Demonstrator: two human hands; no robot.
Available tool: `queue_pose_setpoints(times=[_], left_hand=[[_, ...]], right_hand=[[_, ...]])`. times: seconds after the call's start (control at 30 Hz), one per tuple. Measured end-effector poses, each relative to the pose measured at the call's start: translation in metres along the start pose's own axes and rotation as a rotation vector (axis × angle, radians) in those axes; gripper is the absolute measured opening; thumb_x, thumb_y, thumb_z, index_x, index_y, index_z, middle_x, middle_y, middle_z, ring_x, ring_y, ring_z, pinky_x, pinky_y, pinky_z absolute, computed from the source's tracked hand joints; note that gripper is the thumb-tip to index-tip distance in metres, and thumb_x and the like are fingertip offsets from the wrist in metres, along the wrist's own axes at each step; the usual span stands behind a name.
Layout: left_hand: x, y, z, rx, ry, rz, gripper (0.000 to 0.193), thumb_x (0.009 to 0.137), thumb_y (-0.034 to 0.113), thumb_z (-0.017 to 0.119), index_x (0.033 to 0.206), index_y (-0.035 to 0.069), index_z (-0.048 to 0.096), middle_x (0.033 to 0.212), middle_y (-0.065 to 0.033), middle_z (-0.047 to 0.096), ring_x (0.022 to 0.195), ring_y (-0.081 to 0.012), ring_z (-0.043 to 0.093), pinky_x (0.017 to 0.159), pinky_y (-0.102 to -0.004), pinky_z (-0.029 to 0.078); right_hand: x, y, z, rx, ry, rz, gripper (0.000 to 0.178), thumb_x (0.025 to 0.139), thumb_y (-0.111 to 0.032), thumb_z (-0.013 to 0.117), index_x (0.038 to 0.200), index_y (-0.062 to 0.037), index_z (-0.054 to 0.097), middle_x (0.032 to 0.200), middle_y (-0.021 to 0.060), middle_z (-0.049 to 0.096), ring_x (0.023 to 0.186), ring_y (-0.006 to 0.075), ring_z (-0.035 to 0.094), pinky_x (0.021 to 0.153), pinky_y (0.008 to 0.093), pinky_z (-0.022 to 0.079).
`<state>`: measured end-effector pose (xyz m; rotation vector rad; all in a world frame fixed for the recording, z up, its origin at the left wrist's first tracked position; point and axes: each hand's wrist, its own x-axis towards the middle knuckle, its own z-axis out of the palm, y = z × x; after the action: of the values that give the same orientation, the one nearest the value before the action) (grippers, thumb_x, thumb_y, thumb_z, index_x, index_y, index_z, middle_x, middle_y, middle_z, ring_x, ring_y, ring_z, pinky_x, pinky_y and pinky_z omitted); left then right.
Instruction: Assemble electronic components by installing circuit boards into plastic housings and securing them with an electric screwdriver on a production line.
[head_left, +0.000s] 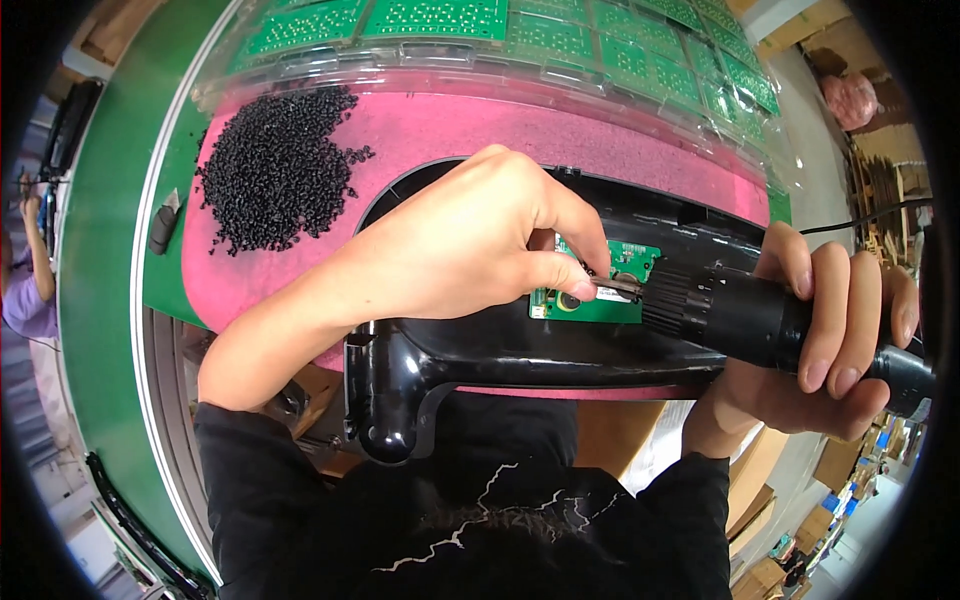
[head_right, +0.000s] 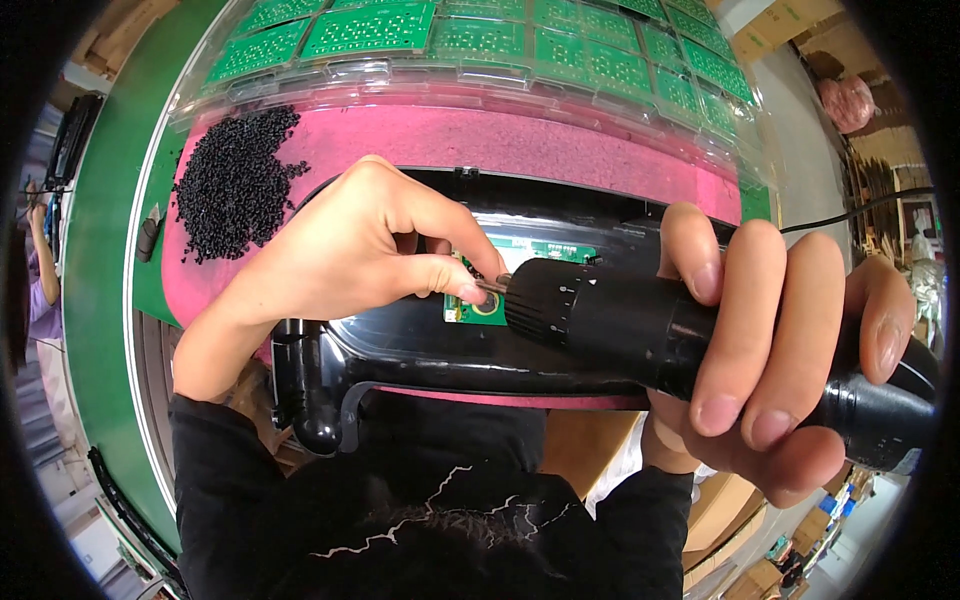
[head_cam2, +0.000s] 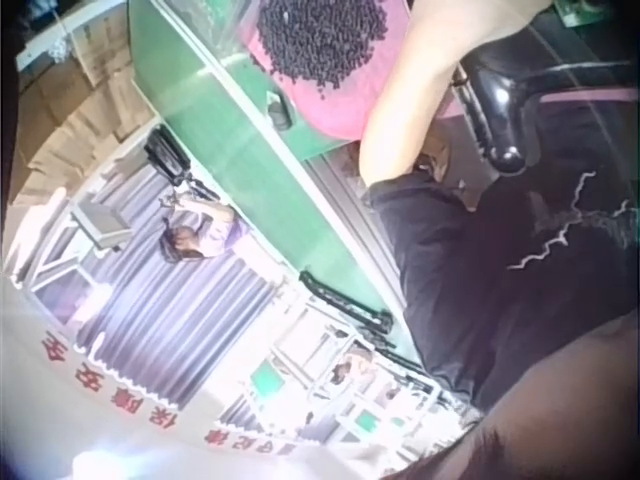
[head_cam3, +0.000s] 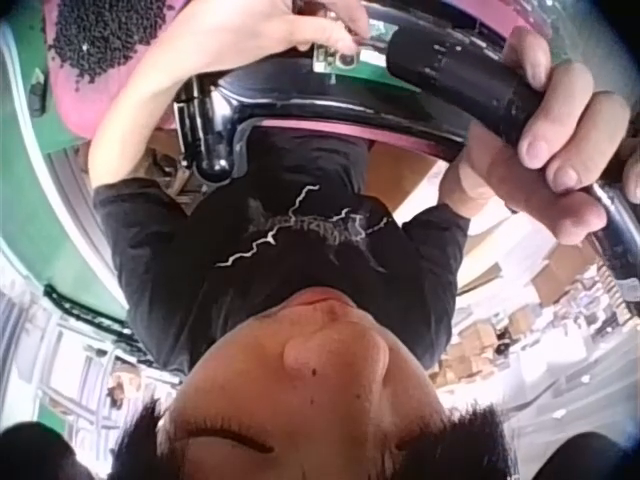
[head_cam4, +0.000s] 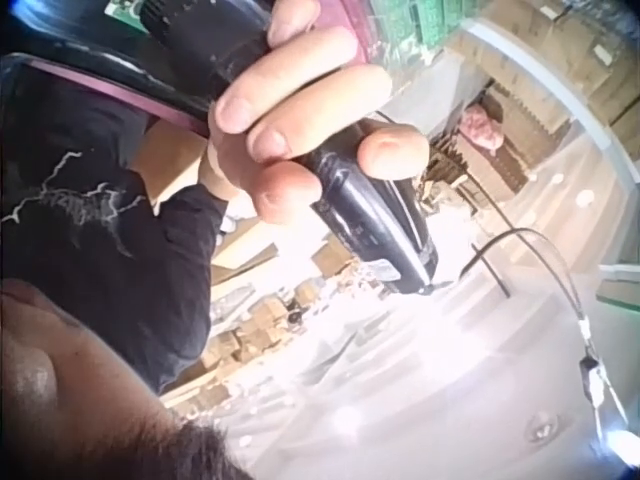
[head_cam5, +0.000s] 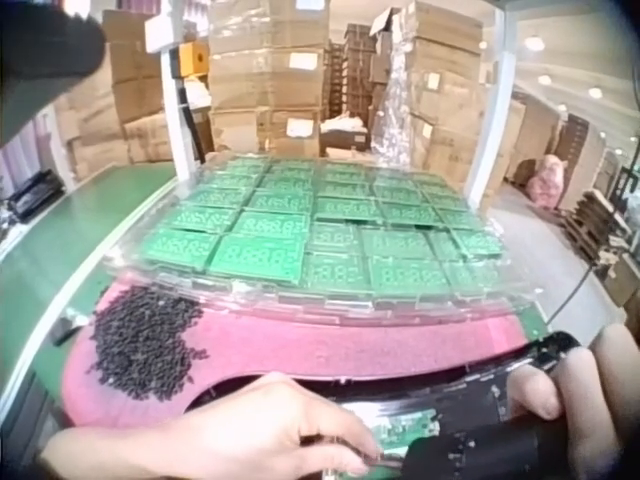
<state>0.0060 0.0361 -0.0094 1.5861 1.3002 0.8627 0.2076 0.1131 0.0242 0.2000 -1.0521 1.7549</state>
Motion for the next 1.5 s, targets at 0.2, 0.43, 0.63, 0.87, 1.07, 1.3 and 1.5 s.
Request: queue_pose_setpoints(times=[0.2, 0.43, 0.63, 0.87, 1.07, 1.3, 1.5], left_hand=[[0.001, -0.003, -0.006, 0.021, 0.014, 0.072, 0.018, 0.080, 0.011, 0.074, 0.090, -0.003, 0.069, 0.081, -0.0121, 0.072, 0.072, -0.0173, 0.069, 0.066, -0.0284, 0.054], [0.003, -0.005, 0.005, 0.085, 0.119, 0.184, 0.015, 0.081, 0.007, 0.071, 0.091, -0.003, 0.068, 0.081, -0.0115, 0.071, 0.071, -0.0208, 0.069, 0.065, -0.0298, 0.053], [0.000, -0.002, 0.008, 0.194, 0.124, 0.176, 0.012, 0.080, 0.003, 0.070, 0.091, -0.003, 0.069, 0.082, -0.0120, 0.070, 0.071, -0.0206, 0.068, 0.065, -0.0300, 0.053], [-0.001, -0.002, 0.004, 0.071, 0.144, 0.103, 0.012, 0.081, 0.000, 0.067, 0.093, -0.003, 0.068, 0.083, -0.0121, 0.070, 0.071, -0.0187, 0.067, 0.066, -0.0286, 0.052], [0.002, -0.006, 0.007, 0.111, 0.158, 0.163, 0.010, 0.082, 0.002, 0.067, 0.092, -0.002, 0.068, 0.083, -0.0114, 0.070, 0.072, -0.0183, 0.067, 0.066, -0.0282, 0.052], [0.000, 0.000, 0.007, 0.114, 0.187, 0.146, 0.011, 0.083, 0.004, 0.067, 0.092, -0.002, 0.068, 0.081, -0.0115, 0.071, 0.069, -0.0168, 0.068, 0.066, -0.0276, 0.052], [0.000, -0.002, 0.004, 0.053, 0.187, 0.110, 0.009, 0.086, 0.002, 0.063, 0.093, -0.002, 0.068, 0.079, -0.0105, 0.071, 0.069, -0.0142, 0.067, 0.063, -0.0275, 0.051]], right_hand=[[0.004, 0.006, 0.006, -0.093, -0.027, 0.007, 0.036, 0.075, -0.014, 0.079, 0.097, -0.0192, 0.051, 0.066, -0.0119, 0.054, 0.061, 0.0033, 0.051, 0.081, 0.0286, 0.030], [-0.003, -0.003, -0.004, -0.131, -0.105, 0.021, 0.036, 0.076, -0.014, 0.078, 0.101, -0.0201, 0.052, 0.069, -0.0114, 0.054, 0.064, 0.0042, 0.052, 0.083, 0.0305, 0.030], [-0.005, 0.002, -0.005, -0.142, -0.104, -0.018, 0.036, 0.078, -0.017, 0.078, 0.103, -0.0203, 0.053, 0.071, -0.0103, 0.055, 0.067, 0.0049, 0.052, 0.085, 0.0314, 0.030], [-0.003, 0.000, -0.005, -0.175, -0.117, 0.017, 0.035, 0.079, -0.018, 0.077, 0.104, -0.0207, 0.053, 0.072, -0.0106, 0.054, 0.068, 0.0052, 0.052, 0.087, 0.0331, 0.030], [-0.004, -0.001, -0.005, -0.187, -0.100, 0.014, 0.035, 0.079, -0.018, 0.078, 0.103, -0.0208, 0.053, 0.073, -0.0106, 0.054, 0.068, 0.0055, 0.051, 0.087, 0.0332, 0.029], [-0.003, -0.004, -0.004, -0.209, -0.095, 0.021, 0.035, 0.078, -0.018, 0.078, 0.102, -0.0209, 0.053, 0.072, -0.0108, 0.054, 0.068, 0.0055, 0.052, 0.087, 0.0326, 0.029], [0.000, 0.000, -0.004, -0.219, -0.085, 0.017, 0.035, 0.079, -0.019, 0.078, 0.103, -0.0208, 0.053, 0.072, -0.0106, 0.054, 0.069, 0.0052, 0.052, 0.087, 0.0321, 0.030]])
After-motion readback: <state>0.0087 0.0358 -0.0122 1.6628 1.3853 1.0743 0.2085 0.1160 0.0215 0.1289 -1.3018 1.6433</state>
